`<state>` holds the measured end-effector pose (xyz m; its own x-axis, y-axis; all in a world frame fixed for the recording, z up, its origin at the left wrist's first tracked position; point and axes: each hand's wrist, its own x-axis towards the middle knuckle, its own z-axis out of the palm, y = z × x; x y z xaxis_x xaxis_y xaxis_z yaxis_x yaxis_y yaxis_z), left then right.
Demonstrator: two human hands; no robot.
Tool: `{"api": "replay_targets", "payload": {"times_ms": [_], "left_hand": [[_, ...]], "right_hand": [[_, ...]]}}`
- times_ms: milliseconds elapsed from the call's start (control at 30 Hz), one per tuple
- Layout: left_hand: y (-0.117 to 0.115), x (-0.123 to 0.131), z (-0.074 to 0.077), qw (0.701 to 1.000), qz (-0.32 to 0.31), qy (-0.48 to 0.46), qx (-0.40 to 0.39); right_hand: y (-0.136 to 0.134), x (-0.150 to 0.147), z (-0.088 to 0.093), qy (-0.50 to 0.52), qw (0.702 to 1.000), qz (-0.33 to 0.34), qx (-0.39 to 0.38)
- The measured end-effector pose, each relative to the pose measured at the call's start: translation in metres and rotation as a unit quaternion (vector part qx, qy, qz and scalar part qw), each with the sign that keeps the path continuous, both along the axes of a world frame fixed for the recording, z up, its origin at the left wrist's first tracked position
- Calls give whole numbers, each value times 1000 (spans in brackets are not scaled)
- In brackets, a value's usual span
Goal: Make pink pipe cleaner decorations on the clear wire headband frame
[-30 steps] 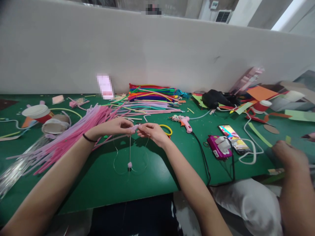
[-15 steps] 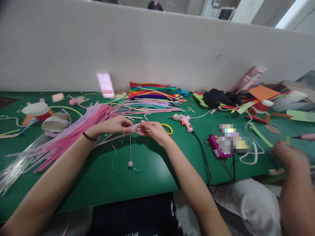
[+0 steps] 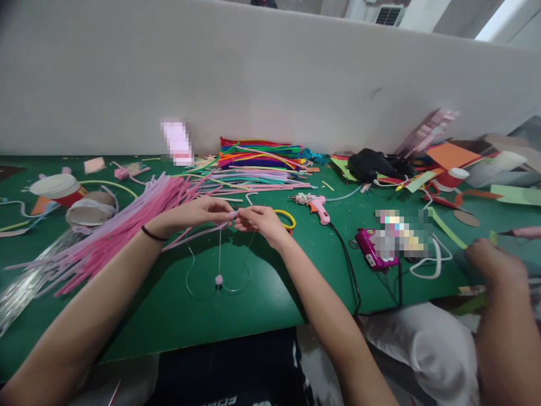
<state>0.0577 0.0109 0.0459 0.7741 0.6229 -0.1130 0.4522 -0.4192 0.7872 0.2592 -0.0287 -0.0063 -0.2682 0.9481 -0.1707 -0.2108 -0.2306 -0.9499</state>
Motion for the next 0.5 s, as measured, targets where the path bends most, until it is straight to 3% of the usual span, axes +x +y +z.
{"api": "replay_targets", "payload": {"times_ms": [500], "left_hand": [[-5,4,2,999,13,-27,-30]], "right_hand": [[0,0,-2,16,1000,-3,4]]}}
